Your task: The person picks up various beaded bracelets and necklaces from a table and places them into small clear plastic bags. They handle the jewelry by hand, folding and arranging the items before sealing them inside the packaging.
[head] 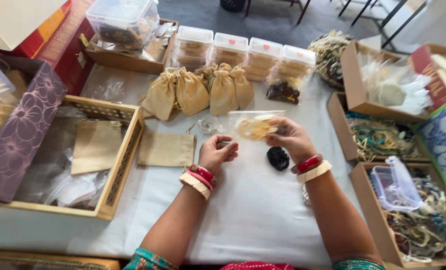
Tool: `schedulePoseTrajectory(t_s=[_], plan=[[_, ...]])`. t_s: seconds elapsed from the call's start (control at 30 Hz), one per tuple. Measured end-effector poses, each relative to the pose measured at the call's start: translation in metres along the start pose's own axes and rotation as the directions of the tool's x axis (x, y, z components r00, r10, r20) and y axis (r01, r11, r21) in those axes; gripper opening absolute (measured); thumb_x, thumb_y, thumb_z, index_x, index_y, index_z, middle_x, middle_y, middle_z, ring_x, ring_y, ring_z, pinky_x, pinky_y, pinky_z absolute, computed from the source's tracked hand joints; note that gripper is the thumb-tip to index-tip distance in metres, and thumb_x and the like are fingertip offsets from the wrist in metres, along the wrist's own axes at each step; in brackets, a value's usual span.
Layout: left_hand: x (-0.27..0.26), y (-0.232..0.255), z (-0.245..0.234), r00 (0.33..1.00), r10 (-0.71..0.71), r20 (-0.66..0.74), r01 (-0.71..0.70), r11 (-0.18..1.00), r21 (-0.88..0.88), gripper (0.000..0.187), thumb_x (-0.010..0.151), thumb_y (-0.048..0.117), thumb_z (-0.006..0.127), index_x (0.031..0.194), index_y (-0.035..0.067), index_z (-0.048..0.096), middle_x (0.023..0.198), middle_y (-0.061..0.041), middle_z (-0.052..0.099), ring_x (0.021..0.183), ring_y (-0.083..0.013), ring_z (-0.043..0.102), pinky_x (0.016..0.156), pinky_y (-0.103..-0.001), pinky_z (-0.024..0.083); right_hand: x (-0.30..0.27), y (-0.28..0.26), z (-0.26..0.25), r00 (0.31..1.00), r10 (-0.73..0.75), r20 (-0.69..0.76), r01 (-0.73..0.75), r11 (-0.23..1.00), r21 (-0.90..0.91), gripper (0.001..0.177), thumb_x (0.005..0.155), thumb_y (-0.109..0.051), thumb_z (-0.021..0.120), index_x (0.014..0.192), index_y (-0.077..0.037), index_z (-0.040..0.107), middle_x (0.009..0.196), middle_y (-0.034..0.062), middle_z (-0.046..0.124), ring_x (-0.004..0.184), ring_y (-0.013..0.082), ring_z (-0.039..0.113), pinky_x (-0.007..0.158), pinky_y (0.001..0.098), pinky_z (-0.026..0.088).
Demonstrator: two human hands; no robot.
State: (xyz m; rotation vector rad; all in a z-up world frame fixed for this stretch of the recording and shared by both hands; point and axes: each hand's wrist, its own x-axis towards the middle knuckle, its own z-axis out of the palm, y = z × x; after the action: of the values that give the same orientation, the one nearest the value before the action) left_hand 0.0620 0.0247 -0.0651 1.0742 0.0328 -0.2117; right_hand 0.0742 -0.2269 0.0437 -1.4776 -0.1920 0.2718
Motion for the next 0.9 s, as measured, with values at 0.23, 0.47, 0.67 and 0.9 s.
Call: schedulePoseTrajectory(t_s=[0.23,0.47,0.67,0.9], plan=[[-0.008,0.019,0.014,1.0,-0.017,-0.025,0.02,0.991,0.129,0.029,0.089,0.012,0.075,0.114,0.001,0.064,0.089,-0.007,0.075,0.073,-0.0143,0.072,0.061,-0.027,0.059,0.073,0.034,-0.156,0.94,0.033,-0.339,-0.043,0.999,-0.022,0.034,0.09,0.004,0.071,0.119,-0.011,0.064,0.098,0.0068,0.07,0.084,0.0166,0.07,0.072,0.0319,0.06],[-0.021,0.044,0.023,0.997,-0.024,-0.067,0.047,0.929,0.368,0.024,0.091,0.018,0.074,0.109,0.003,0.067,0.082,-0.006,0.075,0.069,-0.0116,0.072,0.059,-0.028,0.06,0.125,0.051,-0.192,0.89,0.059,-0.451,-0.212,0.931,-0.296,0.041,0.087,0.008,0.075,0.125,-0.006,0.069,0.102,0.01,0.072,0.084,0.0163,0.061,0.075,0.0286,0.05],[-0.022,0.046,0.027,0.994,0.0,-0.109,0.042,0.923,0.383,0.021,0.092,0.017,0.073,0.107,0.003,0.068,0.079,-0.005,0.075,0.066,-0.0122,0.072,0.056,-0.029,0.06,0.149,0.079,-0.229,0.853,0.034,-0.521,-0.202,0.941,-0.27,0.041,0.083,0.008,0.075,0.122,-0.001,0.066,0.108,0.01,0.074,0.095,0.0173,0.071,0.084,0.029,0.058],[-0.022,0.04,0.028,0.995,0.036,-0.093,0.009,0.897,0.441,0.023,0.09,0.019,0.075,0.106,0.004,0.068,0.079,-0.005,0.075,0.065,-0.0114,0.071,0.056,-0.029,0.059,0.165,0.094,-0.241,0.815,-0.117,-0.567,-0.063,0.956,-0.288,0.047,0.079,0.007,0.08,0.123,0.003,0.063,0.107,0.0147,0.073,0.092,0.0215,0.071,0.082,0.032,0.06]])
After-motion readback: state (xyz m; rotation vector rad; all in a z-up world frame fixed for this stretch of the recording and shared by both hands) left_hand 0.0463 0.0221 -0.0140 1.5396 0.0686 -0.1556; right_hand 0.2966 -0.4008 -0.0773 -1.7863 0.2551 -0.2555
